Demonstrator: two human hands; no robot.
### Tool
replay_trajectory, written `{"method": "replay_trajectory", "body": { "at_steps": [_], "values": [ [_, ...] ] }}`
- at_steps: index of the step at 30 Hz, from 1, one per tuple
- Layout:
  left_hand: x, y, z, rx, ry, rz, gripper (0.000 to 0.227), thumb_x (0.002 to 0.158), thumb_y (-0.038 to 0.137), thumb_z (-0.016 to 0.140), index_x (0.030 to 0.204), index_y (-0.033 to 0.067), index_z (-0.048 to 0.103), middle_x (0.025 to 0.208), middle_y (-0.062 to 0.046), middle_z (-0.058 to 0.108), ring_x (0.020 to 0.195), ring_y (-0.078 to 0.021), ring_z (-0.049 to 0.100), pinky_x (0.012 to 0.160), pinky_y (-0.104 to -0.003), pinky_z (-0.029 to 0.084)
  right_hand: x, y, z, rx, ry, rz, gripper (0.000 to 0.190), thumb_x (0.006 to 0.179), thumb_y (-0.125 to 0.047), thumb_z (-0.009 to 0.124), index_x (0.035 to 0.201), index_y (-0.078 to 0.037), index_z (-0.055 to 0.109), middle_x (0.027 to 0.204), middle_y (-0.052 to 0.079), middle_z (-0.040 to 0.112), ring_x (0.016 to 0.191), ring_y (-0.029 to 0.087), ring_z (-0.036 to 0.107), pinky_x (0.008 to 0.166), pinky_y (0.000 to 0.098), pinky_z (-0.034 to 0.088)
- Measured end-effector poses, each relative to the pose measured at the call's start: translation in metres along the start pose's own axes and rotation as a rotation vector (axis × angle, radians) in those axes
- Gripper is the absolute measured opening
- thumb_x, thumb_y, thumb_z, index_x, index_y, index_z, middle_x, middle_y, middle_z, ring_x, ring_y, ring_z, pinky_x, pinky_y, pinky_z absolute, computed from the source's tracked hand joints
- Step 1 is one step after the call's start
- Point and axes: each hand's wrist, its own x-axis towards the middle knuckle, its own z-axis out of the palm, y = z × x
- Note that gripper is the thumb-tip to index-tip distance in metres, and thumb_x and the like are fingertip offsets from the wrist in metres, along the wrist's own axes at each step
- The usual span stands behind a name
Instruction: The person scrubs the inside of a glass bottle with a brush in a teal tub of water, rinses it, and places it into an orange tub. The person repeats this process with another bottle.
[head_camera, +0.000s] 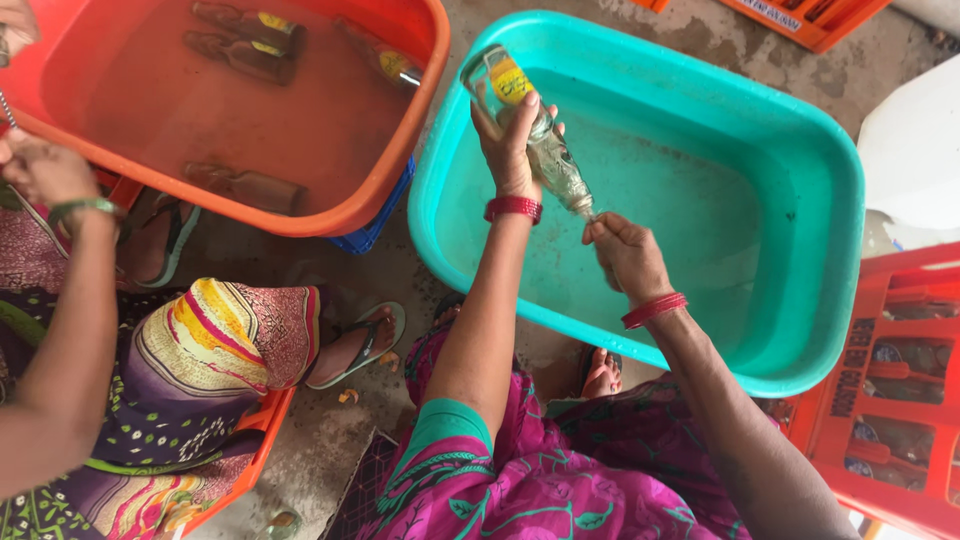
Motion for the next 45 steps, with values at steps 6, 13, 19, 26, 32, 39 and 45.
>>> {"method": "replay_trajectory", "body": {
  "at_steps": [6,13,19,26,32,39,45],
  "values": [
    [-0.003,0.004,0.003,0.04,-0.018,-0.055,0.085,0.079,0.015,0.082,0.146,0.0097,0.031,0.095,-0.012,0.062,0.069,-0.0208,0.066,0.055,-0.038,0.059,-0.021,0.015,0.017,0.177,0.036,0.059,0.022,0.104,-0.021,0.052,0.089,-0.008,0.061,0.055,-0.007,0.036,0.041,0.004,0.025,0.036,0.0263,0.018],
    [-0.002,-0.019,-0.006,0.078,-0.037,-0.134,0.085,0.078,0.014,0.083,0.144,0.0082,0.029,0.091,-0.013,0.062,0.065,-0.021,0.066,0.052,-0.038,0.058,-0.036,0.025,0.017,-0.297,0.219,-0.188,0.022,0.106,-0.02,0.054,0.093,-0.007,0.065,0.06,0.001,0.044,0.053,0.01,0.041,0.05,0.0299,0.036],
    [0.013,-0.032,-0.018,0.282,0.016,0.206,0.101,0.086,0.02,0.086,0.16,0.0107,0.017,0.122,-0.02,0.05,0.096,-0.0271,0.059,0.076,-0.043,0.055,-0.028,0.007,0.004,-0.791,0.335,-0.401,0.015,0.102,-0.02,0.06,0.108,-0.009,0.067,0.08,0.015,0.069,0.072,0.037,0.067,0.062,0.0444,0.05],
    [0.02,0.007,-0.024,0.104,0.018,0.07,0.104,0.083,0.051,0.08,0.158,0.0095,0.02,0.139,-0.015,0.044,0.091,-0.0251,0.068,0.076,-0.043,0.063,-0.05,-0.005,-0.011,-0.78,0.347,-0.415,0.014,0.102,-0.019,0.059,0.107,-0.011,0.07,0.082,0.013,0.069,0.069,0.033,0.066,0.06,0.0428,0.049],
    [0.023,-0.029,-0.036,0.098,0.083,-0.031,0.097,0.082,0.041,0.082,0.154,0.0027,0.029,0.121,-0.026,0.05,0.087,-0.0284,0.062,0.065,-0.044,0.062,-0.046,0.022,-0.014,-0.752,0.347,-0.224,0.017,0.105,-0.021,0.058,0.102,-0.012,0.072,0.065,0.014,0.057,0.057,0.029,0.059,0.058,0.0416,0.047],
    [0.045,-0.154,-0.093,0.394,0.32,0.016,0.104,0.068,0.044,0.083,0.148,0.0001,0.032,0.148,-0.018,0.041,0.121,-0.0342,0.058,0.089,-0.045,0.059,0.016,0.101,-0.074,-0.745,0.198,-0.185,0.016,0.099,-0.021,0.06,0.097,-0.014,0.074,0.071,0.01,0.066,0.067,0.027,0.066,0.066,0.0427,0.052],
    [0.086,-0.22,-0.156,0.928,0.293,0.015,0.111,0.073,0.051,0.087,0.152,-0.0029,0.031,0.152,-0.026,0.043,0.138,-0.0374,0.047,0.111,-0.044,0.04,0.082,0.187,-0.097,-0.801,0.073,-0.27,0.016,0.098,-0.021,0.058,0.1,-0.011,0.07,0.086,0.016,0.071,0.083,0.04,0.068,0.074,0.0484,0.053]
  ]
}}
